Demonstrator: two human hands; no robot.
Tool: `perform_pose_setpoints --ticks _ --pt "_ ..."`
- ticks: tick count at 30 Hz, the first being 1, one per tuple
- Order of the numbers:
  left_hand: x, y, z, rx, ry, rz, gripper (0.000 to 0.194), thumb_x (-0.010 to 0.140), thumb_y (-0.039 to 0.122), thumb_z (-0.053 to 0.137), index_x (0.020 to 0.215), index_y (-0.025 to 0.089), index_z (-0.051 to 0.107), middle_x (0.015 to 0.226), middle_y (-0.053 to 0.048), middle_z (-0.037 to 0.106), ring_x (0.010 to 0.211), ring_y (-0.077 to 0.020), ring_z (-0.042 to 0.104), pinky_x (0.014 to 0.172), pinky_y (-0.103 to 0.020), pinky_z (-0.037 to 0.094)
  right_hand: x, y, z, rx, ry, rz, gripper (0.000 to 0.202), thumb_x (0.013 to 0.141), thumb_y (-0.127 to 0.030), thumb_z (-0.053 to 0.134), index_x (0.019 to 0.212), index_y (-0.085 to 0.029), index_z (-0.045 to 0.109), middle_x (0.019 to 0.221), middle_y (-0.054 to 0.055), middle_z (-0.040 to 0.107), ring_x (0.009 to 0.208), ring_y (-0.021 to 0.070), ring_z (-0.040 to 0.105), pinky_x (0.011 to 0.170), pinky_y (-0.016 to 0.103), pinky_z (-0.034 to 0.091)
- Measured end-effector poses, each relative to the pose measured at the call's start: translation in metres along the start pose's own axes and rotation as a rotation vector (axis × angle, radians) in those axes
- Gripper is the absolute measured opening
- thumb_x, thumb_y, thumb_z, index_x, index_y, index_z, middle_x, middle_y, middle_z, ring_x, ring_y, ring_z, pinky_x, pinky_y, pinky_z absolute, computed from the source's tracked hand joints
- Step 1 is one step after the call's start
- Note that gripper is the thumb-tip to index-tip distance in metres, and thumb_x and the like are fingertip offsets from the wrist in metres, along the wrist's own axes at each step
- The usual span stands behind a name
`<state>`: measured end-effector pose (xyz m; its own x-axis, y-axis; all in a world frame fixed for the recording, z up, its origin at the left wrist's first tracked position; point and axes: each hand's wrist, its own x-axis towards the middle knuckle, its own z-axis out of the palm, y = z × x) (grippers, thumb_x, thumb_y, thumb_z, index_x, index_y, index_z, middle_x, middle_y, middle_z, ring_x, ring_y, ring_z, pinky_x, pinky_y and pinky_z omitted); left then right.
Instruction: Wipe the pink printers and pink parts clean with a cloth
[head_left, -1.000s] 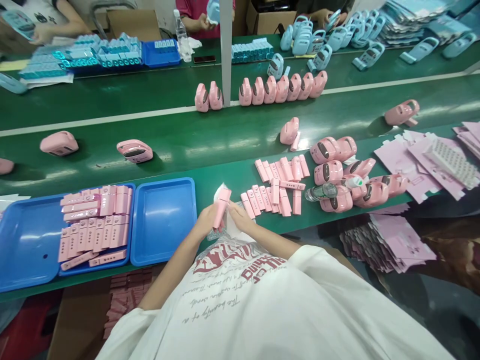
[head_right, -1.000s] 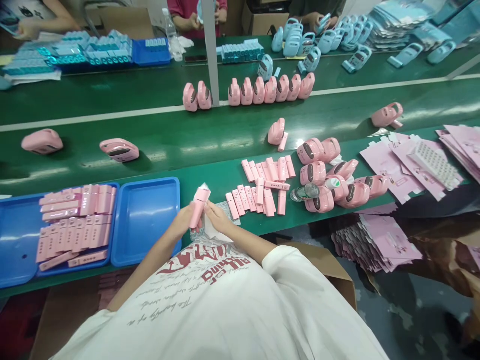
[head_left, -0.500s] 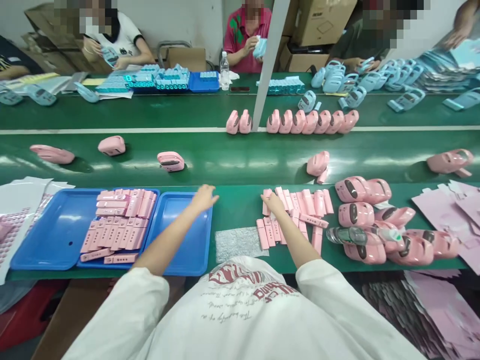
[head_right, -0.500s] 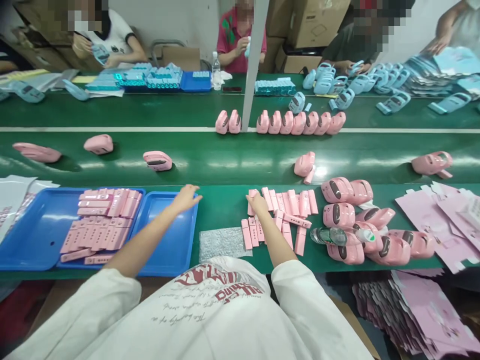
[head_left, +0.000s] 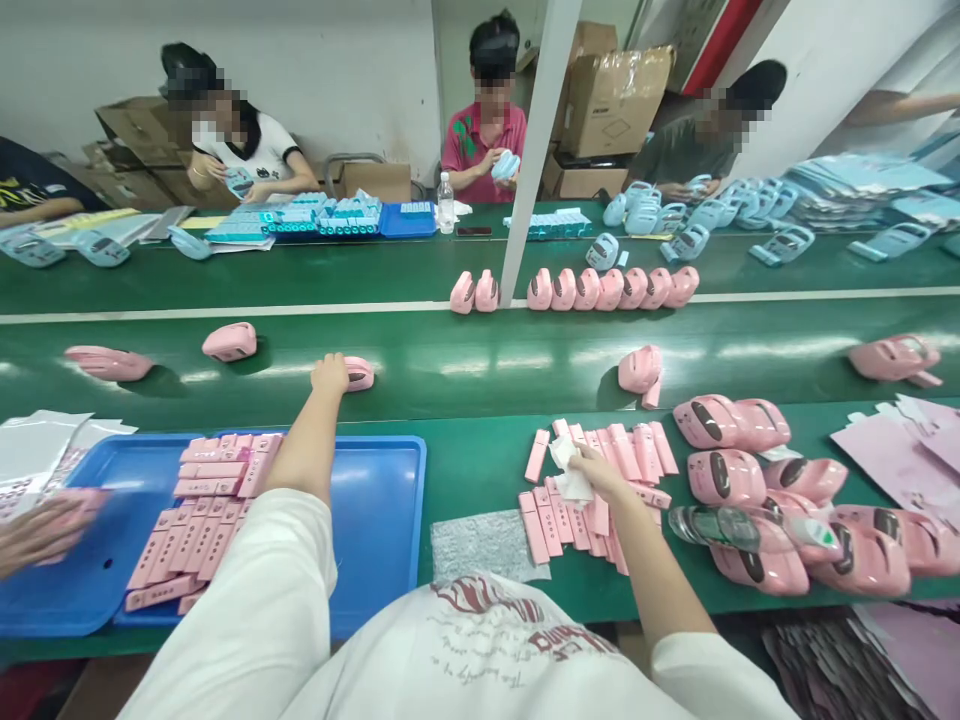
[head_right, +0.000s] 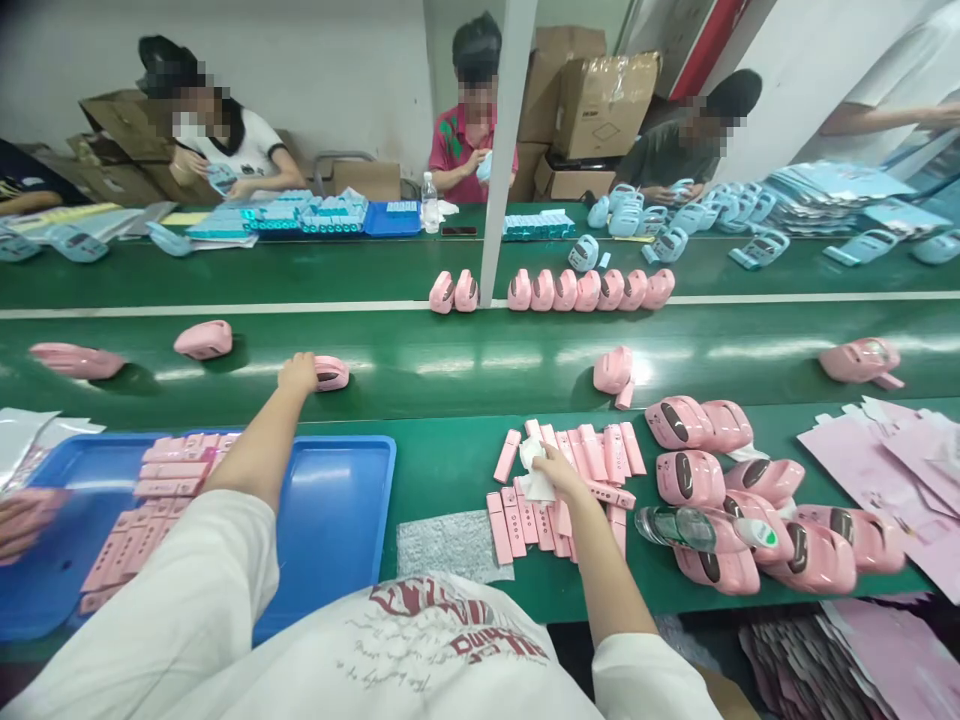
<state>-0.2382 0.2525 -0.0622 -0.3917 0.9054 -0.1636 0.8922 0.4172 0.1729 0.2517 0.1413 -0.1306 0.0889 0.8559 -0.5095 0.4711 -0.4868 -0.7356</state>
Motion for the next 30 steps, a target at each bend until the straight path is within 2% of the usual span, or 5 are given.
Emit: perform_pose_setpoints --ticks 8,13,19,24,30 --pt "-0.048 0.017 -0.008 -0.216 -0.003 0.082 0.03 0.068 0.043 0.06 0.057 0.016 0.054 0.068 -0.012 0.062 0.084 -0.0302 0.059 0.075 -0.037 0.043 -0.03 0.0 0.008 0.297 -0.04 -0.094 0.037 0.066 -0.028 0.056 0.096 -0.01 0.069 0.085 0.012 0.074 0.079 0.0267 0.07 0.068 0.036 0.056" --pt "-0.129 0.051 -0.008 -0.515 0.078 0.206 0.021 0.07 0.035 0.051 0.072 0.016 0.06 0.093 -0.008 0.063 0.094 -0.0219 0.057 0.082 -0.031 0.046 -0.042 -0.052 0.043 0.334 0.058 -0.29 0.039 0.076 -0.039 0.054 0.105 -0.017 0.068 0.11 0.008 0.07 0.106 0.027 0.063 0.091 0.039 0.05" --pt "-0.224 0.108 -0.032 -1.393 -0.131 0.267 0.027 0.052 0.031 0.072 0.074 0.017 0.068 0.094 -0.004 0.059 0.09 -0.0198 0.056 0.081 -0.029 0.046 -0.082 -0.108 0.083 0.107 0.11 -1.173 0.044 0.096 -0.038 0.031 0.128 -0.022 0.056 0.137 0.008 0.054 0.136 0.0208 0.041 0.114 0.042 0.033" --pt "-0.257 0.124 -0.048 -1.47 -0.165 0.233 0.024 0.051 0.028 0.075 0.072 0.017 0.07 0.094 -0.004 0.059 0.091 -0.0184 0.055 0.082 -0.027 0.045 -0.117 -0.1 0.095 -0.162 -0.092 -1.6 0.04 0.097 -0.034 0.033 0.128 -0.024 0.056 0.132 0.006 0.06 0.139 0.0156 0.036 0.118 0.038 0.026" --pt "-0.284 0.127 -0.056 -1.338 -0.114 0.438 0.013 0.059 0.028 0.075 0.065 0.019 0.068 0.101 -0.005 0.055 0.11 -0.0221 0.05 0.1 -0.032 0.04 -0.12 -0.106 0.083 0.375 0.087 -1.027 0.052 0.097 -0.048 0.025 0.136 -0.021 0.047 0.137 0.009 0.055 0.133 0.0207 0.045 0.112 0.042 0.036"
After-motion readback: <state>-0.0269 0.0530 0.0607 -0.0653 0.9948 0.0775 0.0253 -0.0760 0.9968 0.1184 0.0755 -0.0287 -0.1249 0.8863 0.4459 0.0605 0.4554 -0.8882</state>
